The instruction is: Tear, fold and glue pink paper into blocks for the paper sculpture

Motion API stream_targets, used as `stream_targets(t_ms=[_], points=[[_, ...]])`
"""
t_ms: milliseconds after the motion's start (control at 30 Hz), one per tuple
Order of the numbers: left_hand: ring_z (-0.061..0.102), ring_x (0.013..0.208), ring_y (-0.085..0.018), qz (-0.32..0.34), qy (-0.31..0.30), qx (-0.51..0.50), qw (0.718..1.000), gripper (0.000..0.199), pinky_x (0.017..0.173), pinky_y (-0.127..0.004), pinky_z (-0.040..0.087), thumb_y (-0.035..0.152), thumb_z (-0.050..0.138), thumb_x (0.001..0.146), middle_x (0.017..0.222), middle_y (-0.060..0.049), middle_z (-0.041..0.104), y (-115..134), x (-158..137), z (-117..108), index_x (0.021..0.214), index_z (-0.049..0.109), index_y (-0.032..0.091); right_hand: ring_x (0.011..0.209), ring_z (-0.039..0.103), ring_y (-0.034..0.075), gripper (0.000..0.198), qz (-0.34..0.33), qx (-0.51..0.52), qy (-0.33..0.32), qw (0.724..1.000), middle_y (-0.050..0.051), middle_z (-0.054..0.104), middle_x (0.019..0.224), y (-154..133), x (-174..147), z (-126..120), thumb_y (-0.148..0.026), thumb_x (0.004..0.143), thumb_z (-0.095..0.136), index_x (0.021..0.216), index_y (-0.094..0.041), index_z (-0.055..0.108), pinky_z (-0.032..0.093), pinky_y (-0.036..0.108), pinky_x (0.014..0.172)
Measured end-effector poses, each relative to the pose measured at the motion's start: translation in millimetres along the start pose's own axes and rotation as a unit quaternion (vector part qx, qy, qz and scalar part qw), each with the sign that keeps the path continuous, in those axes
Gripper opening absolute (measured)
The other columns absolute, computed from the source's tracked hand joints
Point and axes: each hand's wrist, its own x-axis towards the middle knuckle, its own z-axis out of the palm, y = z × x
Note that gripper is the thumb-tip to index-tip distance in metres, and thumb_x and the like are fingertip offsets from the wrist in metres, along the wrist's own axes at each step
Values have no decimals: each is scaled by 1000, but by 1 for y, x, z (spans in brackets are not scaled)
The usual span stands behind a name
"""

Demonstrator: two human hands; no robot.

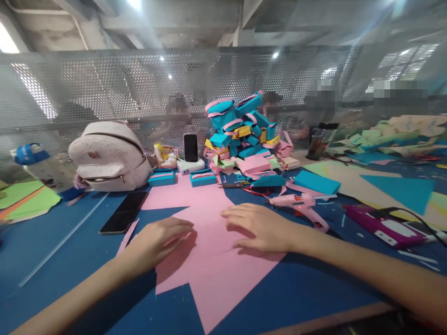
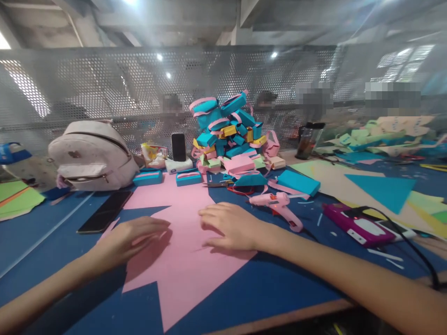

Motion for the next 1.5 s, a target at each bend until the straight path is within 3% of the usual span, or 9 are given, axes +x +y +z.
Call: stream_targets(t_ms=[133, 300, 467, 633, 900, 1500], points=[[66, 106, -22, 10, 47, 4, 999, 28, 88, -33, 56, 20, 43, 99, 116, -10, 69, -2, 23, 19, 117, 64, 19, 112, 59, 28, 36, 28, -12, 38, 999, 12, 63, 124, -5, 20, 13, -37, 94, 58, 123, -17, 57, 45, 44, 98], [63, 116, -24, 38, 59, -9, 997, 38, 95, -40, 54, 19, 44, 99, 129, -12, 64, -1, 27, 39, 136, 52, 22, 129, 48, 25, 48, 12, -20, 50, 998, 14, 52, 141, -3, 24, 32, -34, 97, 53, 140, -14, 47, 39, 43, 109], [51, 132, -27, 74, -3, 2, 997, 49, 102, -44, 51, 17, 39, 101, 150, -14, 45, -5, 13, 42, 150, 34, 21, 139, 40, 26, 54, 25, -18, 14, 999, 14, 42, 152, 1, 15, 40, -33, 99, 48, 148, -14, 38, 35, 47, 114], [40, 140, -30, 78, -38, 26, 996, 53, 111, -51, 41, 11, 39, 98, 157, -15, 31, -6, 4, 44, 150, 32, 17, 140, 38, 26, 57, 26, -18, -4, 999, 13, 39, 153, 5, 13, 47, -33, 97, 49, 149, -13, 37, 33, 48, 115], [29, 145, -31, 56, -98, -23, 993, 66, 113, -53, 37, 2, 37, 90, 160, -15, 21, -5, -5, 44, 153, 27, 19, 141, 35, 25, 56, 7, 3, 22, 1000, 14, 40, 152, 11, 8, 57, -35, 99, 45, 149, -11, 36, 33, 48, 116], [28, 146, -29, 61, -98, -53, 992, 61, 113, -53, 36, 0, 35, 91, 159, -17, 27, -4, -5, 43, 149, 35, 20, 142, 33, 24, 58, 16, 17, 12, 1000, 10, 37, 155, 10, 4, 58, -29, 96, 47, 151, -17, 30, 34, 48, 115]])
